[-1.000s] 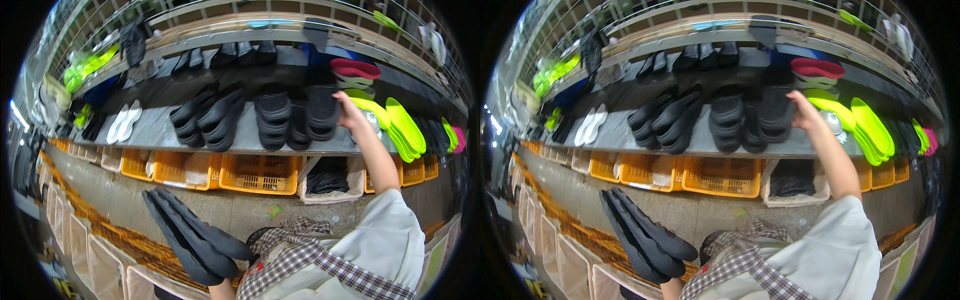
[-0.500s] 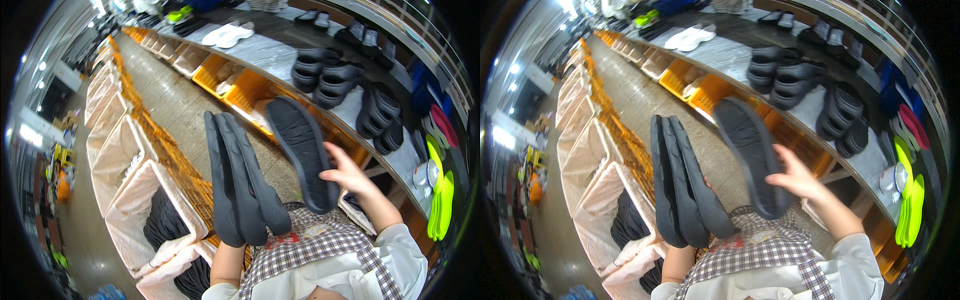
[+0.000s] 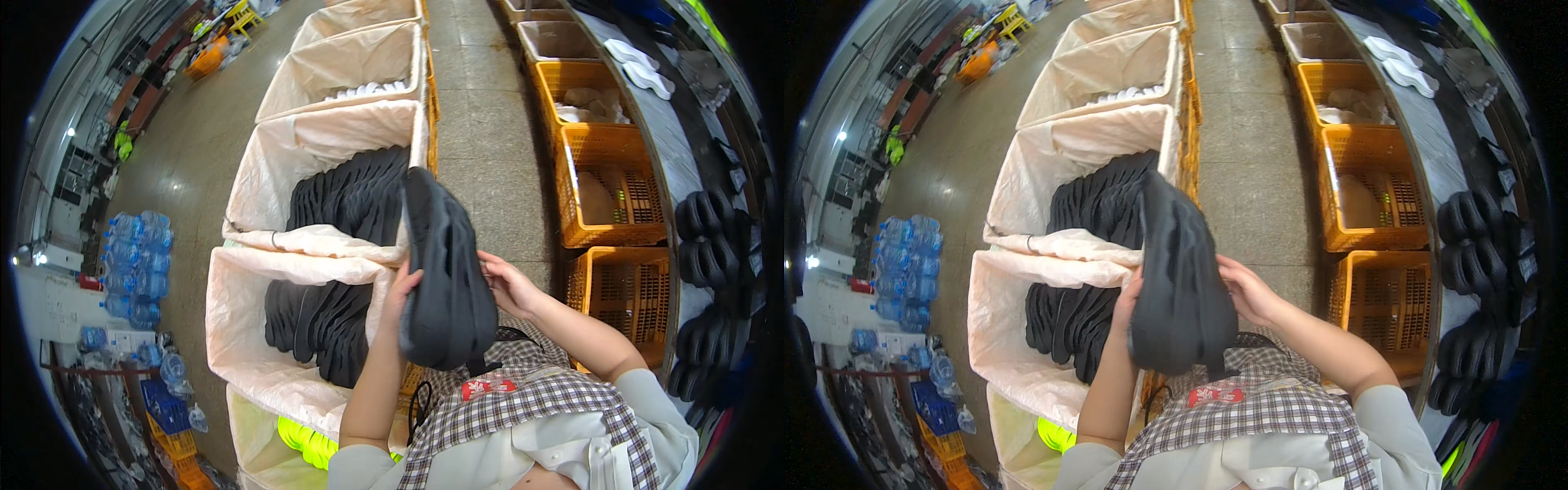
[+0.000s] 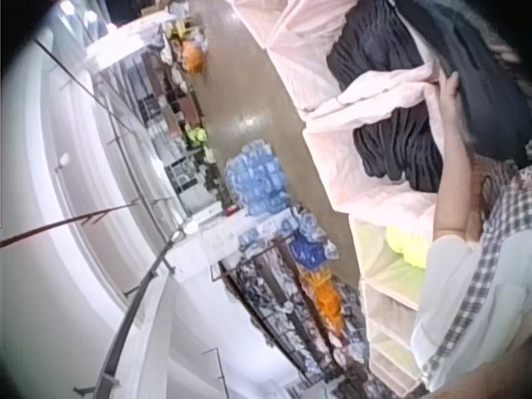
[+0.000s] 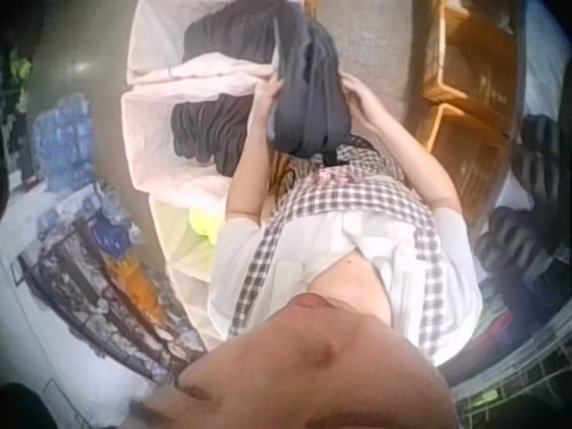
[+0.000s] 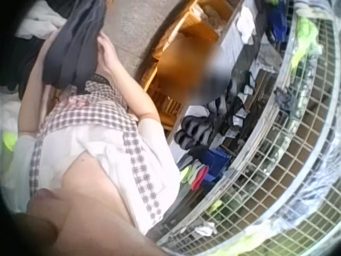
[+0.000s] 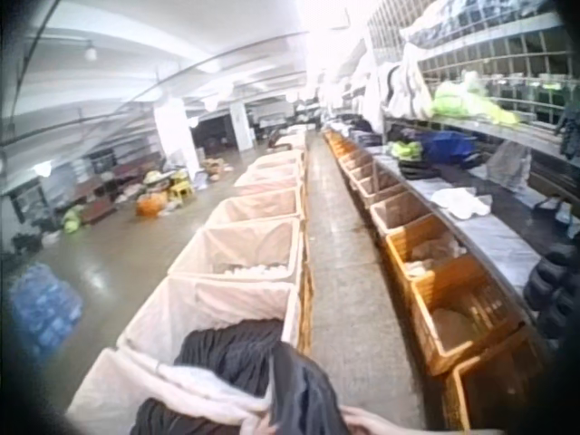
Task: The person picks up stacks of grey and neon green slippers from a shelf, inspects them, and places them into large fabric bins. They also handle black slippers, moving them between bins and a metal pot.
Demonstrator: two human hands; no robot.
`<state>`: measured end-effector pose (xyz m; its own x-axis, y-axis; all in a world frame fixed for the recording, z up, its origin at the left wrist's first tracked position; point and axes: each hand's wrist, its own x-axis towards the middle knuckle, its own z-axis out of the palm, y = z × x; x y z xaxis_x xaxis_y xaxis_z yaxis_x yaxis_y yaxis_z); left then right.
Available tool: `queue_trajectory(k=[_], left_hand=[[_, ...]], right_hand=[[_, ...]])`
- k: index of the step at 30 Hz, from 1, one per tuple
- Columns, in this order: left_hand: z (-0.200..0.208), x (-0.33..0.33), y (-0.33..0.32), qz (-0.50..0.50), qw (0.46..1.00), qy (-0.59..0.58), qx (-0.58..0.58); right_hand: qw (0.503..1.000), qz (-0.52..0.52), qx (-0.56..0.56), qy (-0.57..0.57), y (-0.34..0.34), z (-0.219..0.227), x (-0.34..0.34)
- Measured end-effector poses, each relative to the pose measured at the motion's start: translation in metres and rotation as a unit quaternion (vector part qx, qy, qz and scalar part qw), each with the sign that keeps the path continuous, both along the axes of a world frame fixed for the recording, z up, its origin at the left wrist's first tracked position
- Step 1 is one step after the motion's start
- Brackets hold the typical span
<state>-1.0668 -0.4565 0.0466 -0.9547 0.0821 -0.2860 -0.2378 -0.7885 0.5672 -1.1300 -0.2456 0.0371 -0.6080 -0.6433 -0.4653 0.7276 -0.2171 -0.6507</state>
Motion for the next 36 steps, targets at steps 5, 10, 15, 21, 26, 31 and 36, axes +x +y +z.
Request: queue_trajectory(k=[5,10,15,21,26,31,36], left_hand=[[-0.023,0.012,-0.082,0.090,0.992,-0.074,-0.042],[-0.042,0.000,-0.124,0.087,0.980,-0.150,-0.094],[-0.051,-0.015,-0.125,0.063,0.972,-0.166,-0.157],[-0.047,-0.012,-0.124,0.105,0.958,-0.181,-0.196],[-0.064,-0.022,-0.126,0.075,0.959,-0.119,-0.246],[-0.083,-0.036,-0.140,0.046,0.982,-0.107,-0.150],[-0.083,-0.038,-0.154,0.049,0.989,-0.135,-0.022]], right_hand=[[0.991,0.094,-0.081,-0.040,-0.109,-0.028,-0.005],[0.995,0.079,-0.043,-0.050,-0.167,-0.054,-0.008],[0.983,0.146,0.027,-0.105,-0.159,-0.064,-0.022],[0.979,0.165,-0.032,-0.117,-0.151,-0.058,-0.027],[0.997,0.056,0.010,-0.060,-0.158,-0.048,-0.018],[0.995,-0.026,0.088,-0.042,-0.170,-0.067,-0.024],[0.981,0.059,0.183,0.033,-0.191,-0.083,-0.041]])
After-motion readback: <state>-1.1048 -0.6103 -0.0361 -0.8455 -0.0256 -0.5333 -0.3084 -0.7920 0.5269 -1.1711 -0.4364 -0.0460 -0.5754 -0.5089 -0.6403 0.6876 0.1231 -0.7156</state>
